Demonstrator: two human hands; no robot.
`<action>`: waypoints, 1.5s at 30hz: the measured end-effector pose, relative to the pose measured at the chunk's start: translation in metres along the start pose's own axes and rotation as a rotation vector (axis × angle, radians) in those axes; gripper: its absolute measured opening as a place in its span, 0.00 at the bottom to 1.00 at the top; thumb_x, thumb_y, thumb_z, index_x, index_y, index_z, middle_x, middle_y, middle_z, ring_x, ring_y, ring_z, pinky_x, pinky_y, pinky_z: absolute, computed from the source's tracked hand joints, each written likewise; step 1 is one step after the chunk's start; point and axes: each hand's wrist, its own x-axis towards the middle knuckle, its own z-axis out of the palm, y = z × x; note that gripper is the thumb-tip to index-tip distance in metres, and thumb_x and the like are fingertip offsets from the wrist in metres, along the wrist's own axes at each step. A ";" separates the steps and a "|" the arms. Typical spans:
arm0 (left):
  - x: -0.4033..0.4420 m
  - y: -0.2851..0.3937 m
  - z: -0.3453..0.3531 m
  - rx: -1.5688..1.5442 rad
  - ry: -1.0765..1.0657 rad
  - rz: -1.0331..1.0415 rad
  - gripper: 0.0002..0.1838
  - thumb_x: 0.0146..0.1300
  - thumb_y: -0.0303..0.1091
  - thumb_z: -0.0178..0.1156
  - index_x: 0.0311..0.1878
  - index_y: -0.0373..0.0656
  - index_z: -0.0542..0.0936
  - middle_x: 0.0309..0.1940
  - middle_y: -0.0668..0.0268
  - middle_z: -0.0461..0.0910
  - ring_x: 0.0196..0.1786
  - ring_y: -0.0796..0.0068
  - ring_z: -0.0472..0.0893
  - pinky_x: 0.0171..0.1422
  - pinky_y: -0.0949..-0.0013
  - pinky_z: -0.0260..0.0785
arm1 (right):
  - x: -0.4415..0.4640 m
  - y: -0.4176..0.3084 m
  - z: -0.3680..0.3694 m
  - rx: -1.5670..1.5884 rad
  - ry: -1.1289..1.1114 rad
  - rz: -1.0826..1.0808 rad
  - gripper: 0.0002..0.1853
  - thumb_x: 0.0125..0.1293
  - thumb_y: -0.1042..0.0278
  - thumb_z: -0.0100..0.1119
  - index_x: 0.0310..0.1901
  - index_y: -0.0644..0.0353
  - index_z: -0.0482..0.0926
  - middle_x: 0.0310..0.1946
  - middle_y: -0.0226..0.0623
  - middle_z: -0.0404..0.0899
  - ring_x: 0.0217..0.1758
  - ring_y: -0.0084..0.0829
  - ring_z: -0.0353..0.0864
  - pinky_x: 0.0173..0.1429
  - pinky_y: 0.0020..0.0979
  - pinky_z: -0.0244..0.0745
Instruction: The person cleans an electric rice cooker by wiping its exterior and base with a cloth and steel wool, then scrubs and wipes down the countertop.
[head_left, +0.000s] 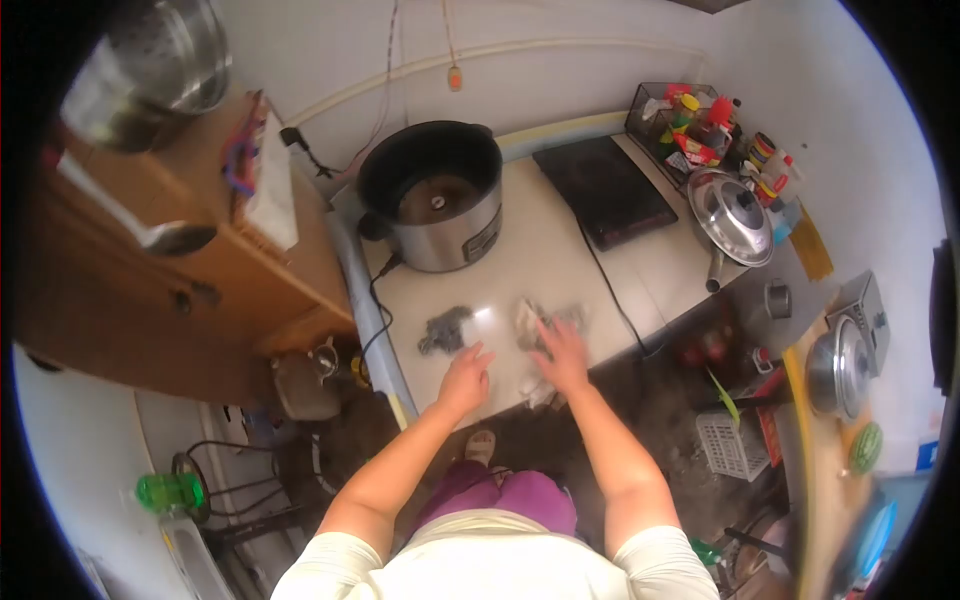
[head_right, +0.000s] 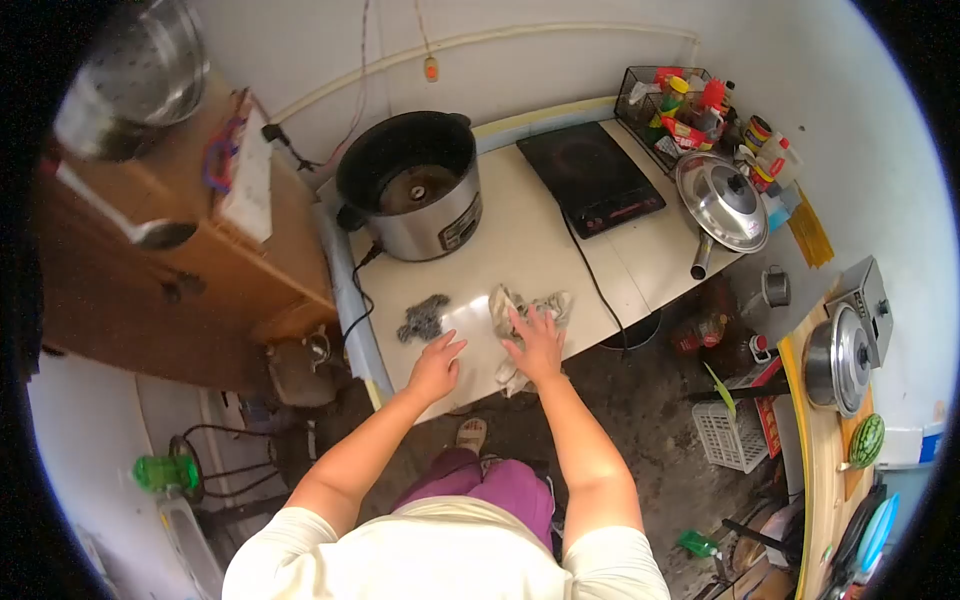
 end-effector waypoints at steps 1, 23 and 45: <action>0.014 -0.007 0.005 0.047 -0.019 0.006 0.23 0.54 0.25 0.51 0.55 0.47 0.75 0.63 0.53 0.64 0.64 0.52 0.64 0.67 0.57 0.58 | 0.011 0.004 0.006 -0.104 -0.042 0.021 0.29 0.56 0.53 0.61 0.62 0.33 0.67 0.66 0.36 0.60 0.70 0.46 0.51 0.67 0.58 0.47; 0.196 -0.034 0.087 0.313 0.134 -0.208 0.24 0.55 0.26 0.48 0.58 0.33 0.68 0.62 0.52 0.65 0.66 0.55 0.62 0.72 0.56 0.50 | 0.350 0.095 0.076 -0.303 -0.214 -0.442 0.22 0.64 0.59 0.46 0.61 0.37 0.67 0.66 0.29 0.60 0.72 0.34 0.50 0.66 0.55 0.52; 0.193 -0.041 0.078 0.231 0.170 -0.155 0.25 0.53 0.25 0.49 0.58 0.35 0.67 0.63 0.55 0.63 0.67 0.57 0.60 0.73 0.58 0.49 | 0.360 0.116 0.096 -0.213 0.060 -0.168 0.24 0.61 0.70 0.44 0.61 0.48 0.68 0.63 0.47 0.62 0.67 0.48 0.56 0.66 0.45 0.57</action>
